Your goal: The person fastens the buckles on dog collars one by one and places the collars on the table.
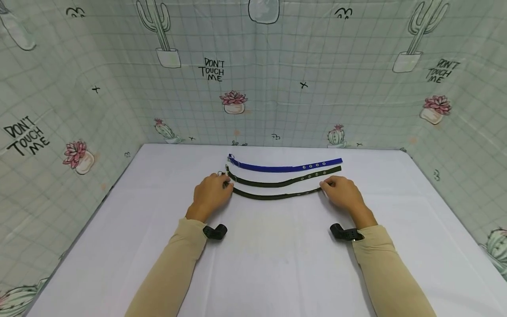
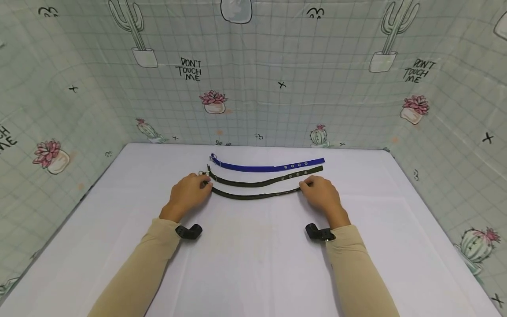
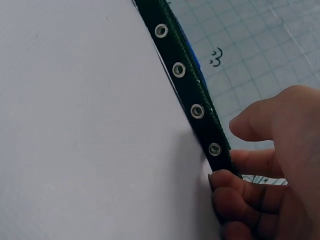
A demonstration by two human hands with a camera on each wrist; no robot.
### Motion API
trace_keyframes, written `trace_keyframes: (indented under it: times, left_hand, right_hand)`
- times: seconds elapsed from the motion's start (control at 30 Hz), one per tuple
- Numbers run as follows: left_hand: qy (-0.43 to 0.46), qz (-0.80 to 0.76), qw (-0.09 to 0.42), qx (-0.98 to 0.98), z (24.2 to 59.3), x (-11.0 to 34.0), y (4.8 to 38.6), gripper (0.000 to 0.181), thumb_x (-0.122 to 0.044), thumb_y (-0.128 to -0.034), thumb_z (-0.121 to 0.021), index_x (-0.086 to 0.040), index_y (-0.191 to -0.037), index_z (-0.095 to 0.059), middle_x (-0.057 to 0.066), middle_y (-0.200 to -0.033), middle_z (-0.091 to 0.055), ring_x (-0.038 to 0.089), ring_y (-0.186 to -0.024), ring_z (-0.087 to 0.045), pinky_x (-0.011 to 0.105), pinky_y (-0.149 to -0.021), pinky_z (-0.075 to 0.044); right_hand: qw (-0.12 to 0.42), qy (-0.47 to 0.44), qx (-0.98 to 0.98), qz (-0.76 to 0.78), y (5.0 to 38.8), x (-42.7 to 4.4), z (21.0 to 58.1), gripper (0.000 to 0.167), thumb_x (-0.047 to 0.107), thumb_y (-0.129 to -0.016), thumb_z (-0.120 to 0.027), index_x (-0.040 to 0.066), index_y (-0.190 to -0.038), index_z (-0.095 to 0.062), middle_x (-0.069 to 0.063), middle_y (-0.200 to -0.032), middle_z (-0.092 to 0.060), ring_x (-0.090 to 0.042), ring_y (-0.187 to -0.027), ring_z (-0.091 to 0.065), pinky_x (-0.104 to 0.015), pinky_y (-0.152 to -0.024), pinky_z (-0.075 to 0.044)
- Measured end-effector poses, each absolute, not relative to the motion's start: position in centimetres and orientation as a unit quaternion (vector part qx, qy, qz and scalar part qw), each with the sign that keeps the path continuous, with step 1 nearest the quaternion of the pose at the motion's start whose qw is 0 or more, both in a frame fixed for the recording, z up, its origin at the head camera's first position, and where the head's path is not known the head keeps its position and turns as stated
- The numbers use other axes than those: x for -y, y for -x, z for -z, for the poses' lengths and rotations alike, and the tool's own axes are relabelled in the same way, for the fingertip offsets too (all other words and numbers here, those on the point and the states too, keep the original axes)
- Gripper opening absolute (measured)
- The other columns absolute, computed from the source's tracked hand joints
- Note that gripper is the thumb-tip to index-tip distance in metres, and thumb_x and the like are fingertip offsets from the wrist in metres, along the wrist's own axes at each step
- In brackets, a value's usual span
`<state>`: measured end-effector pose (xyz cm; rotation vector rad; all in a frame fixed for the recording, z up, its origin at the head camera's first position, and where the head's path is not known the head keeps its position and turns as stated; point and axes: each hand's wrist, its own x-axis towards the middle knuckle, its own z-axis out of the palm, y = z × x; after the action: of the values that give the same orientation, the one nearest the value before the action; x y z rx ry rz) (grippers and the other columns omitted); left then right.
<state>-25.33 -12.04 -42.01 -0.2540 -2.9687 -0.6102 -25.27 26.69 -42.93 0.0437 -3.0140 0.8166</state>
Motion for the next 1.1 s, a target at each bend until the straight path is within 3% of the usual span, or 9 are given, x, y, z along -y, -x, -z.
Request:
trace_keyframes:
  times: [0.2, 0.47, 0.63, 0.73, 0.9, 1.0, 1.1]
  left_hand:
    - [0.098, 0.183, 0.078, 0.975, 42.2, 11.7, 25.2, 0.034, -0.038, -0.1008, -0.056, -0.016, -0.119, -0.074, 0.013, -0.112, -0.067, 0.032, -0.096, -0.063, 0.050, -0.071, -0.054]
    - [0.074, 0.177, 0.105, 0.976, 42.6, 11.4, 24.6, 0.033, -0.045, -0.0990, -0.059, -0.017, -0.094, -0.074, 0.005, -0.087, -0.059, 0.025, -0.081, -0.057, 0.041, -0.062, -0.049]
    - [0.060, 0.210, 0.127, 0.967, 43.1, 11.5, 24.2, 0.026, -0.039, -0.0957, -0.065, -0.015, -0.086, -0.071, 0.003, -0.088, -0.058, 0.023, -0.072, -0.058, 0.041, -0.059, -0.050]
    - [0.059, 0.258, 0.152, 0.952, 43.3, 11.5, 24.1, 0.020, -0.029, -0.0945, -0.068, -0.013, -0.085, -0.070, 0.005, -0.090, -0.057, 0.024, -0.069, -0.057, 0.041, -0.060, -0.049]
    - [0.065, 0.366, 0.190, 0.909, 43.4, 11.4, 24.3, 0.008, -0.010, -0.0920, -0.067, -0.004, -0.093, -0.063, 0.010, -0.095, -0.056, 0.026, -0.082, -0.059, 0.041, -0.072, -0.050]
    - [0.066, 0.429, 0.197, 0.879, 43.4, 11.2, 24.5, 0.018, -0.003, -0.0909, -0.064, 0.000, -0.105, -0.054, 0.013, -0.100, -0.055, 0.026, -0.089, -0.062, 0.039, -0.076, -0.052]
    - [0.067, 0.488, 0.201, 0.847, 43.1, 10.9, 24.6, 0.039, 0.001, -0.0893, -0.061, 0.003, -0.126, -0.048, 0.014, -0.103, -0.055, 0.026, -0.087, -0.063, 0.037, -0.073, -0.053]
  right_hand:
    - [0.037, -0.001, 0.964, -0.265, 25.1, -26.7, 43.2, 0.040, 0.035, -0.102, -0.052, 0.002, -0.111, -0.072, -0.016, -0.104, -0.070, -0.035, -0.092, -0.061, -0.050, -0.079, -0.047]
    - [0.081, 0.016, 0.948, -0.308, 24.6, -25.7, 43.4, 0.030, 0.029, -0.098, -0.058, 0.002, -0.103, -0.071, -0.016, -0.096, -0.070, -0.032, -0.086, -0.061, -0.044, -0.073, -0.046]
    - [0.109, 0.024, 0.920, -0.376, 24.3, -24.8, 43.9, 0.024, 0.019, -0.096, -0.061, -0.002, -0.102, -0.069, -0.015, -0.085, -0.070, -0.023, -0.072, -0.064, -0.033, -0.063, -0.049]
    - [0.100, 0.048, 0.878, -0.466, 24.2, -24.3, 44.0, 0.022, 0.011, -0.096, -0.060, -0.007, -0.106, -0.067, -0.016, -0.087, -0.069, -0.014, -0.065, -0.066, -0.027, -0.059, -0.055]
    - [0.083, 0.092, 0.770, -0.626, 24.1, -23.2, 43.9, 0.028, 0.003, -0.096, -0.059, -0.014, -0.117, -0.059, -0.014, -0.095, -0.065, -0.009, -0.067, -0.068, -0.029, -0.067, -0.059]
    - [0.087, 0.103, 0.735, -0.664, 24.1, -22.8, 43.7, 0.030, 0.000, -0.096, -0.058, -0.016, -0.120, -0.056, -0.011, -0.095, -0.063, -0.010, -0.068, -0.069, -0.031, -0.071, -0.059]
    - [0.100, 0.107, 0.726, -0.672, 24.3, -22.7, 43.6, 0.031, -0.001, -0.095, -0.058, -0.014, -0.122, -0.054, -0.010, -0.098, -0.059, -0.010, -0.068, -0.069, -0.030, -0.072, -0.059]
